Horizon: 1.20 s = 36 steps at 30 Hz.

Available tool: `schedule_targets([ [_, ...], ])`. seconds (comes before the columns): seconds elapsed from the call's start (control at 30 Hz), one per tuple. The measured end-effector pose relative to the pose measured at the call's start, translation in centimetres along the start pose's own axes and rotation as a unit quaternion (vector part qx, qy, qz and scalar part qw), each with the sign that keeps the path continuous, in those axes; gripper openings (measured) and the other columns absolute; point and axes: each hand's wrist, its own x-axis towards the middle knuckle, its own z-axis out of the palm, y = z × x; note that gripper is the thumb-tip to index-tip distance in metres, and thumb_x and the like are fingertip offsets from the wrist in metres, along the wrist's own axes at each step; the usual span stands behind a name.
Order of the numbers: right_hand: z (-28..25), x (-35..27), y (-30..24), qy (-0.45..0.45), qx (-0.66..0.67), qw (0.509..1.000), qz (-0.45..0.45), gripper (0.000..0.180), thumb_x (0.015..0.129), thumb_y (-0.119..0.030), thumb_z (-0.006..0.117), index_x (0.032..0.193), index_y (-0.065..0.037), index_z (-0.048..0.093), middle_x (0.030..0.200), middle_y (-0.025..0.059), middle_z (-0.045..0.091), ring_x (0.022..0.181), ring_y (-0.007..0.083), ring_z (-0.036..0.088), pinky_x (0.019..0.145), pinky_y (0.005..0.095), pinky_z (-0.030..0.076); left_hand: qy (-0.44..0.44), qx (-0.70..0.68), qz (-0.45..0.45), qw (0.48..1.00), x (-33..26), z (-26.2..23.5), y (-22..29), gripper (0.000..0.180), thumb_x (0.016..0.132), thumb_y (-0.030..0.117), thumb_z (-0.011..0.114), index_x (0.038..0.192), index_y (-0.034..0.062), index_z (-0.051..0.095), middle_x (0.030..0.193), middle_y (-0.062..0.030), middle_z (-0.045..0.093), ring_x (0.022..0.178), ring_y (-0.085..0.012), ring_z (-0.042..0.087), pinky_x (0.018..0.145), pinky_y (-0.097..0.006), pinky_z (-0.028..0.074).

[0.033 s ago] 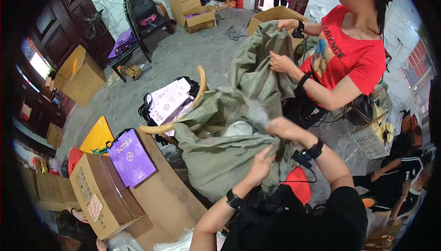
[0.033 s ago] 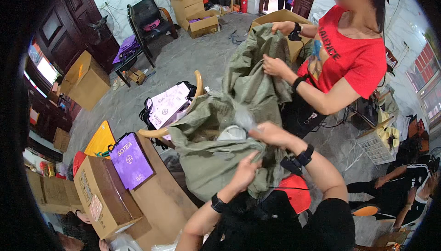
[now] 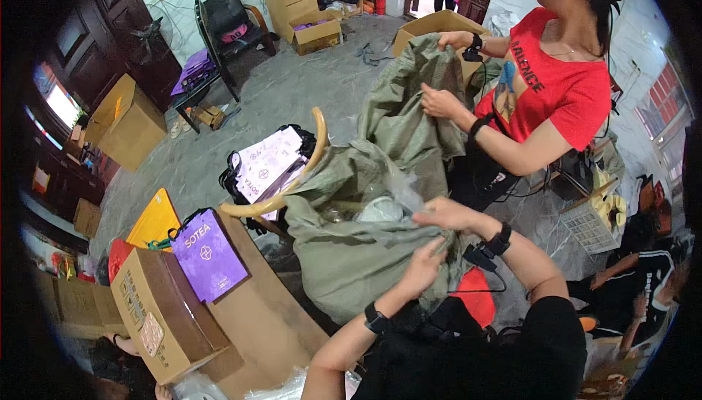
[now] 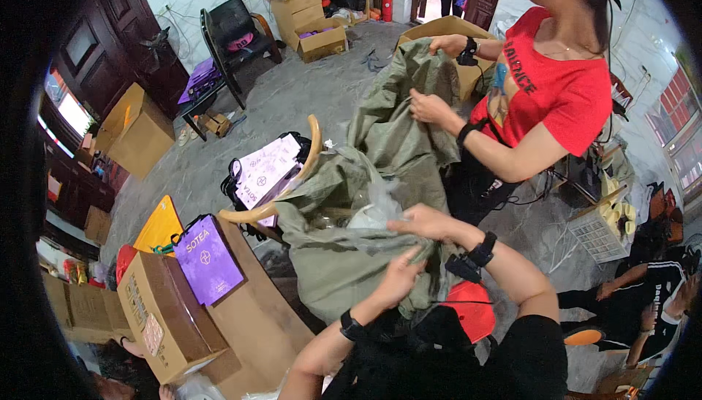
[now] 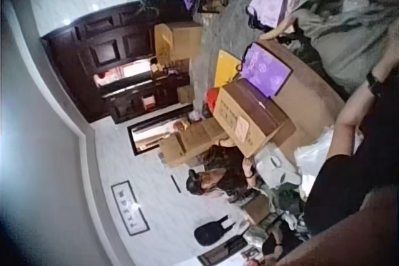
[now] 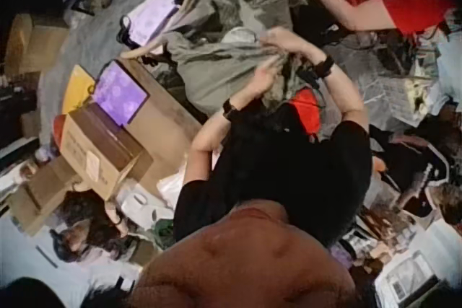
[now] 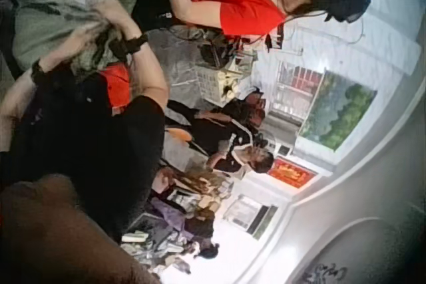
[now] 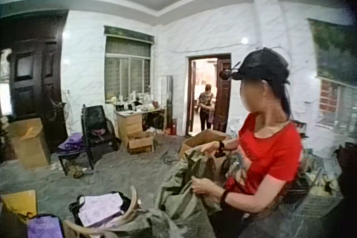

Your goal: The recorder is packing finished shoes into plastic bags and arranging them on a table in a manufacturing facility.

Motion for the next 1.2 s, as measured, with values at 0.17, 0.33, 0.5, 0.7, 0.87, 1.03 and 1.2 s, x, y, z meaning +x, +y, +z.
schedule_targets([
  [0.17, 0.6, 1.8, 3.9, -0.319, -0.166, 0.927, 0.103, 0.089, 0.07, -0.078, 0.052, 0.073, 0.011, 0.06, 0.063, 0.0091, 0.056, 0.06, 0.02, 0.05, 0.053, 0.0377, 0.04, -0.183, 0.167, 0.193, 0.949, 3.8, 2.1, -2.3, 0.032, 0.089, 0.006, 0.046, 0.119, -0.0037, 0.052, 0.115, -0.0181, 0.058, 0.108, -0.0248, 0.053, 0.096, -0.033, 0.038],
  [0.33, 1.1, -0.2, 12.4, -0.372, -0.049, 0.924, 0.074, 0.045, 0.078, -0.038, 0.06, 0.078, 0.007, 0.061, 0.061, 0.001, 0.052, 0.055, 0.012, 0.045, 0.049, 0.0302, 0.037, -0.237, 0.182, 0.177, 0.938, 4.7, 0.8, -0.7, 0.026, 0.09, 0.009, 0.049, 0.113, -0.0035, 0.054, 0.112, -0.0168, 0.058, 0.103, -0.0231, 0.054, 0.092, -0.034, 0.041],
  [0.5, 0.3, -3.0, 8.4, -0.209, 0.146, 0.964, 0.068, 0.043, 0.085, -0.039, 0.057, 0.076, 0.004, 0.057, 0.065, -0.0008, 0.049, 0.062, 0.0094, 0.045, 0.055, 0.0293, 0.036, 0.035, 0.054, 0.089, 0.994, 9.8, -11.1, 5.3, 0.013, 0.087, 0.012, 0.06, 0.094, 0.0015, 0.058, 0.091, -0.0033, 0.058, 0.079, -0.0093, 0.055, 0.068, -0.024, 0.045],
  [0.7, -2.2, -5.6, 6.9, -0.16, 0.04, 0.95, 0.267, 0.054, 0.082, -0.048, 0.06, 0.084, 0.007, 0.059, 0.077, 0.0108, 0.055, 0.074, 0.0159, 0.048, 0.066, 0.0345, 0.039, 0.267, 0.434, 0.257, 0.821, 18.5, -22.9, 3.2, 0.071, 0.062, 0.003, 0.064, 0.128, 0.0047, 0.038, 0.13, -0.0235, 0.034, 0.125, -0.0401, 0.031, 0.104, -0.047, 0.026],
  [0.87, -1.6, -7.7, 2.2, -0.023, 0.108, 0.983, 0.144, 0.039, 0.083, -0.034, 0.064, 0.095, 0.003, 0.065, 0.081, 0.0058, 0.063, 0.075, 0.0126, 0.051, 0.069, 0.0328, 0.042, 0.104, 0.625, 0.113, 0.765, 23.2, -24.3, -3.7, 0.049, 0.076, 0.03, 0.062, 0.12, 0.0088, 0.056, 0.137, -0.0246, 0.037, 0.13, -0.0445, 0.029, 0.103, -0.053, 0.028],
  [1.03, -1.7, -10.8, 2.5, 0.038, 0.119, 0.976, 0.179, 0.043, 0.081, -0.036, 0.068, 0.105, 0.0, 0.063, 0.085, 0.0093, 0.066, 0.08, 0.0151, 0.054, 0.075, 0.0323, 0.044, 0.138, 0.485, 0.067, 0.861, 23.4, -24.6, -0.6, 0.029, 0.08, 0.015, 0.052, 0.105, 0.0022, 0.061, 0.093, -0.0239, 0.063, 0.09, -0.0419, 0.058, 0.076, -0.046, 0.047],
  [1.2, -0.4, -12.6, 2.5, 0.132, 0.202, 0.955, 0.173, 0.04, 0.079, -0.028, 0.069, 0.108, -0.001, 0.062, 0.092, 0.0084, 0.065, 0.077, 0.0145, 0.056, 0.071, 0.0319, 0.045, 0.27, 0.213, 0.168, 0.924, 15.3, -29.5, 1.7, 0.03, 0.08, -0.006, 0.043, 0.104, -0.0044, 0.06, 0.094, -0.0125, 0.066, 0.087, -0.0217, 0.061, 0.077, -0.032, 0.048],
])
